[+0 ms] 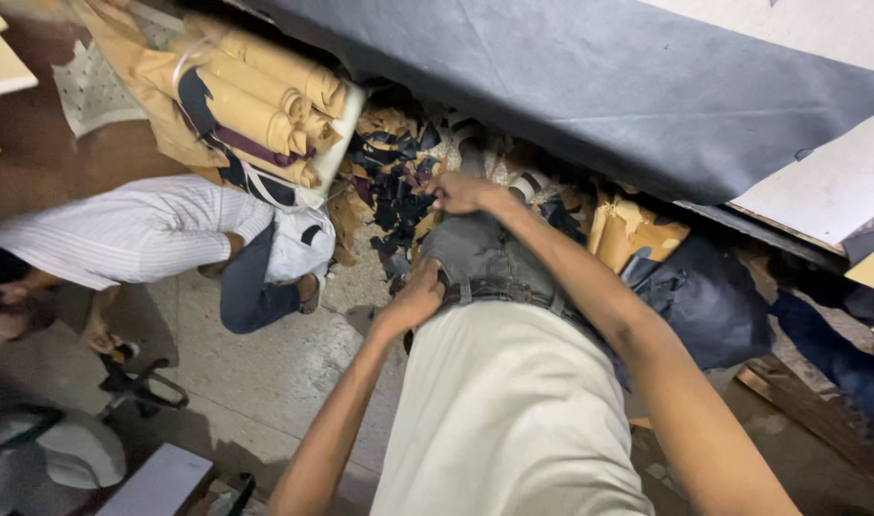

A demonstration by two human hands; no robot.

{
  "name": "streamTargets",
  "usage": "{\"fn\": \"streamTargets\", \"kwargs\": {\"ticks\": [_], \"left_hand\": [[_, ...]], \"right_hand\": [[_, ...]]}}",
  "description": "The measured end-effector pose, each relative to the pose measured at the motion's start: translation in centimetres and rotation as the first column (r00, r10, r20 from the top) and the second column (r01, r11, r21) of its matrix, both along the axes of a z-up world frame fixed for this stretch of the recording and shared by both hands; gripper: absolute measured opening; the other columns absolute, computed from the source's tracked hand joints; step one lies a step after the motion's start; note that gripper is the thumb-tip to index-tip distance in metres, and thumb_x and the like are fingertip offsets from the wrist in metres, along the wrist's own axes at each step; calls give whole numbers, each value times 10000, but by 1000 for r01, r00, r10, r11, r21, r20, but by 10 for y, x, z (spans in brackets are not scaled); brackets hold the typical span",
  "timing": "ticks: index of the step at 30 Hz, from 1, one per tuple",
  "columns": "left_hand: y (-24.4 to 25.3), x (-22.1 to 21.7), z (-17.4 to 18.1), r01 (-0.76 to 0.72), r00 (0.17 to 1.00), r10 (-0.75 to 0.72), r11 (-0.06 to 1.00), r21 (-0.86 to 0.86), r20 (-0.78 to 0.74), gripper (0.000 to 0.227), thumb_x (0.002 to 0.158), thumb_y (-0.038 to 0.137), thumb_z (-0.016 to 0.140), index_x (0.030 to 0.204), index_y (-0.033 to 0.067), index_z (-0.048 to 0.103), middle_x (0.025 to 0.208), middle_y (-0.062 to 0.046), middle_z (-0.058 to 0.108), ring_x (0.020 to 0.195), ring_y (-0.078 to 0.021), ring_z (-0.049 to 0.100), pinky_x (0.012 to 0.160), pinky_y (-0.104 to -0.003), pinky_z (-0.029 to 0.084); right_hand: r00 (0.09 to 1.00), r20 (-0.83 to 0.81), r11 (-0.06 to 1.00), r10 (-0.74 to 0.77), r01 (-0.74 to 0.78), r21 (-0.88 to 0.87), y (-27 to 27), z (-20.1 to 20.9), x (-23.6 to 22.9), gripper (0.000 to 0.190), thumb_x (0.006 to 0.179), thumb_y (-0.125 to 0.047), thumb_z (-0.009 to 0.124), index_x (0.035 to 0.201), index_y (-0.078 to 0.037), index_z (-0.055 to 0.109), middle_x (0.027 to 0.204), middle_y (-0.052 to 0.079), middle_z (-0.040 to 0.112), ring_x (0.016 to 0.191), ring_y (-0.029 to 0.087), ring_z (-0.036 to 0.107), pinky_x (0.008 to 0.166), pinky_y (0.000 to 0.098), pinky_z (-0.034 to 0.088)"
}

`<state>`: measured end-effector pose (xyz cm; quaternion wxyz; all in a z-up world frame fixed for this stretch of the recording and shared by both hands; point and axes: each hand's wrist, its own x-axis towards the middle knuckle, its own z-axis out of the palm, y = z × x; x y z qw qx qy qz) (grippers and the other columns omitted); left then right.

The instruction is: The person places a cardboard pattern on a large sheet of black leather, traces around it with a pen, and cuts along the traced lines using a utility knife. The person repeats this process for multiple pattern pieces, adjusting the leather and pattern as needed.

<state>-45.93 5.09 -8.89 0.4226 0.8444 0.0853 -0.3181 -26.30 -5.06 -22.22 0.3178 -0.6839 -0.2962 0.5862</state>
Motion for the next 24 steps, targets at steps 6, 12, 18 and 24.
{"fn": "streamTargets", "kwargs": {"ticks": [6,12,18,24], "left_hand": [[-18,11,15,-472,652,313,881,-47,-691,526,917,270,462,1333,-34,567,1406,-256,616,1303,-386,573,1069,-436,450],[-23,-4,0,-189,873,153,981,-33,-463,531,994,311,463,1390,-42,476,1445,-279,508,1342,-335,459,1109,-401,347],[-13,-57,-46,-518,643,440,853,67,-626,502,925,269,462,1296,-35,609,1368,-239,636,1246,-333,603,1041,-389,454],[-12,-65,-60,-209,874,191,978,9,-448,457,916,216,425,1192,-83,634,1264,-281,638,1189,-388,581,988,-434,439]], "right_hand": [[955,30,954,294,-295,55,43,-23,-84,591,1007,-570,470,1216,-74,715,1199,157,721,1107,331,675,1001,483,492],[950,59,949,307,-302,-86,33,-72,-111,591,1017,-493,396,1100,-31,754,1139,202,734,1061,394,687,936,541,514],[976,74,972,206,-213,99,32,-77,-142,512,993,-426,425,1072,-37,748,1132,197,728,1053,382,675,922,506,509],[1000,-19,980,23,-19,197,1,-87,-134,453,985,-352,428,1085,-36,737,1160,197,724,1073,366,670,942,472,505]]}}
